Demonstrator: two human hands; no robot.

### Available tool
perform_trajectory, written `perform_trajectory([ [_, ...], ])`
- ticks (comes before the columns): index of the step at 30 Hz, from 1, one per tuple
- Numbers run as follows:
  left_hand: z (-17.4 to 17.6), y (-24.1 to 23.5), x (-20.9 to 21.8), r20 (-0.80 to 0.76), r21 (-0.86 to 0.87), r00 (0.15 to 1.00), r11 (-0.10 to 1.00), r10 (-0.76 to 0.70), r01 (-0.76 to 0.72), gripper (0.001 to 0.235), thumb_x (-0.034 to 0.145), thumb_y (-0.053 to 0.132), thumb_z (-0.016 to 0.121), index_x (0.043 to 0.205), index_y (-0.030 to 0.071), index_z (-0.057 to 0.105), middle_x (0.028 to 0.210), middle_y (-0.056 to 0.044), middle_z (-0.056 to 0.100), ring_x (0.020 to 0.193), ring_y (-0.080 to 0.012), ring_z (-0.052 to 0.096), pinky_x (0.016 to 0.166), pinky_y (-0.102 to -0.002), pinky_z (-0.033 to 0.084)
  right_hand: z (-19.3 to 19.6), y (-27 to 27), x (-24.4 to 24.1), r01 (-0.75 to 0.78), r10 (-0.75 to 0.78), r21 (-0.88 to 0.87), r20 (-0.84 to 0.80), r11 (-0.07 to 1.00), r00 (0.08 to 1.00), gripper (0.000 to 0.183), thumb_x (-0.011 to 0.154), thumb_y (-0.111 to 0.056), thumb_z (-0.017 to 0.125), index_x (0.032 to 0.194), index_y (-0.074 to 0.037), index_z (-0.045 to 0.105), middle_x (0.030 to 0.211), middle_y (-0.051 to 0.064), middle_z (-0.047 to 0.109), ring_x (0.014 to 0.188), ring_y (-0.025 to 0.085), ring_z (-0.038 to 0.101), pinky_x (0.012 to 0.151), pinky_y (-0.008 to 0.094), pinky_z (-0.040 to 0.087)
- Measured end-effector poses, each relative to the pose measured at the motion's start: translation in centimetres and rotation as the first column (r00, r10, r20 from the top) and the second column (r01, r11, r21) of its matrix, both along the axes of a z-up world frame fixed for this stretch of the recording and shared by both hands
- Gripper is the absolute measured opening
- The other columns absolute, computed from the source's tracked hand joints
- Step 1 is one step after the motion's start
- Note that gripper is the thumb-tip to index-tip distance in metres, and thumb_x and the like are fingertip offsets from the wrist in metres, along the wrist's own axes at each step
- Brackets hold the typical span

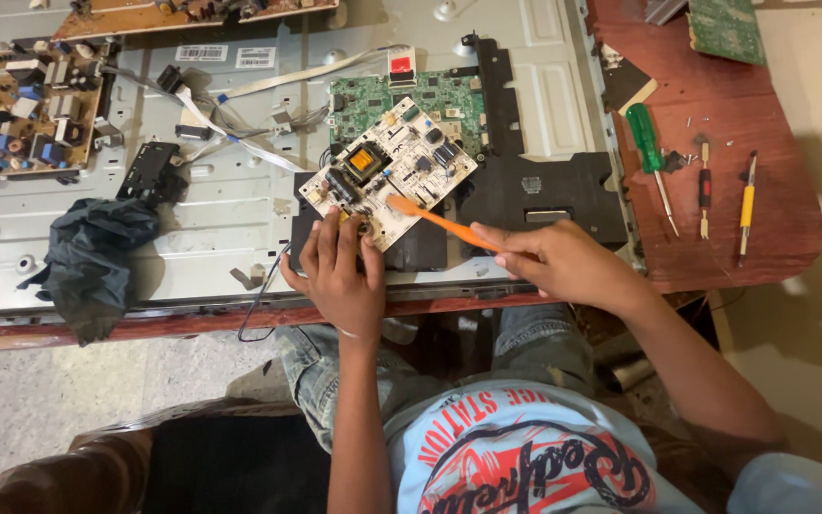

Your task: The person uses an orange toothbrush to scrub a small circuit board placed on a disassembled appliance chassis. The person holds the board with one hand and brushes the surface with the other, moving across different areas of the board.

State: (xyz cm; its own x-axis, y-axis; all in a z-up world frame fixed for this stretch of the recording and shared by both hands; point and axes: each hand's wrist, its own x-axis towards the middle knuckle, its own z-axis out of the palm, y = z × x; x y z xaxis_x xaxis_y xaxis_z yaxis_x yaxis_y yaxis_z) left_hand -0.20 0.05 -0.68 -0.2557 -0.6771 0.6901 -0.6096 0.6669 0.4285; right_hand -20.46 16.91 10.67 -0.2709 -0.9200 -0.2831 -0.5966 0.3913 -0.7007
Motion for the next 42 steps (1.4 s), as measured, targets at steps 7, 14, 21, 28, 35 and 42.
perform_trajectory([
  [7,0.3,-0.2,0.0,-0.005,-0.019,1.000,1.000,-0.010,0.010,0.025,0.097,0.022,0.065,0.120,0.017,0.074,0.139,0.000,0.066,0.130,-0.0236,0.058,0.121,-0.056,0.016,-0.7,0.3,-0.5,-0.031,0.031,0.010,0.033,0.999,0.999,0.048,0.095,-0.021,0.062,0.142,-0.030,0.059,0.061,0.002,0.070,0.043,0.009,0.058,0.050,0.028,0.054],
  [14,-0.1,-0.2,0.2,-0.001,0.000,1.000,1.000,-0.026,0.026,0.031,0.093,0.020,0.066,0.123,0.016,0.073,0.140,-0.001,0.066,0.131,-0.0240,0.057,0.121,-0.058,0.018,-1.6,0.6,-1.5,-0.079,0.073,0.099,0.056,0.992,0.996,0.019,0.099,-0.023,0.061,0.115,-0.015,0.065,0.075,-0.005,0.076,0.050,0.006,0.061,0.051,0.025,0.054],
  [21,0.1,0.0,0.3,-0.113,-0.007,0.993,1.000,-0.020,0.019,0.033,0.090,0.022,0.071,0.122,0.014,0.069,0.135,-0.002,0.064,0.130,-0.0241,0.056,0.119,-0.061,0.022,-1.1,-0.3,0.3,0.054,-0.049,0.099,-0.045,0.994,0.998,0.053,0.095,-0.032,0.065,0.147,-0.036,0.056,0.065,0.000,0.060,0.050,0.008,0.048,0.050,0.026,0.047],
  [28,1.1,0.2,0.7,-0.168,-0.038,0.985,0.999,-0.034,0.028,0.031,0.088,0.021,0.071,0.118,0.017,0.070,0.135,-0.001,0.065,0.129,-0.0233,0.057,0.117,-0.060,0.025,-0.9,-0.7,-0.8,0.090,-0.068,0.215,-0.109,0.972,0.992,0.052,0.094,-0.034,0.068,0.144,-0.038,0.057,0.068,-0.001,0.068,0.049,0.010,0.051,0.051,0.026,0.047],
  [35,1.2,0.6,0.9,-0.193,-0.042,0.981,0.999,-0.035,0.028,0.031,0.088,0.020,0.072,0.119,0.017,0.070,0.135,0.000,0.065,0.128,-0.0229,0.057,0.118,-0.058,0.025,-2.4,0.2,-2.4,0.104,-0.094,0.140,-0.080,0.985,0.992,0.054,0.094,-0.034,0.069,0.146,-0.036,0.056,0.071,0.000,0.071,0.050,0.009,0.049,0.049,0.027,0.047],
  [42,1.2,0.8,1.1,-0.194,-0.033,0.980,0.999,-0.035,0.030,0.029,0.090,0.021,0.071,0.119,0.017,0.070,0.135,0.000,0.064,0.130,-0.0227,0.057,0.118,-0.058,0.025,-3.4,-0.1,-3.1,0.165,-0.142,0.129,-0.174,0.978,0.974,0.057,0.095,-0.031,0.068,0.150,-0.037,0.053,0.073,0.000,0.072,0.051,0.011,0.051,0.050,0.027,0.046],
])
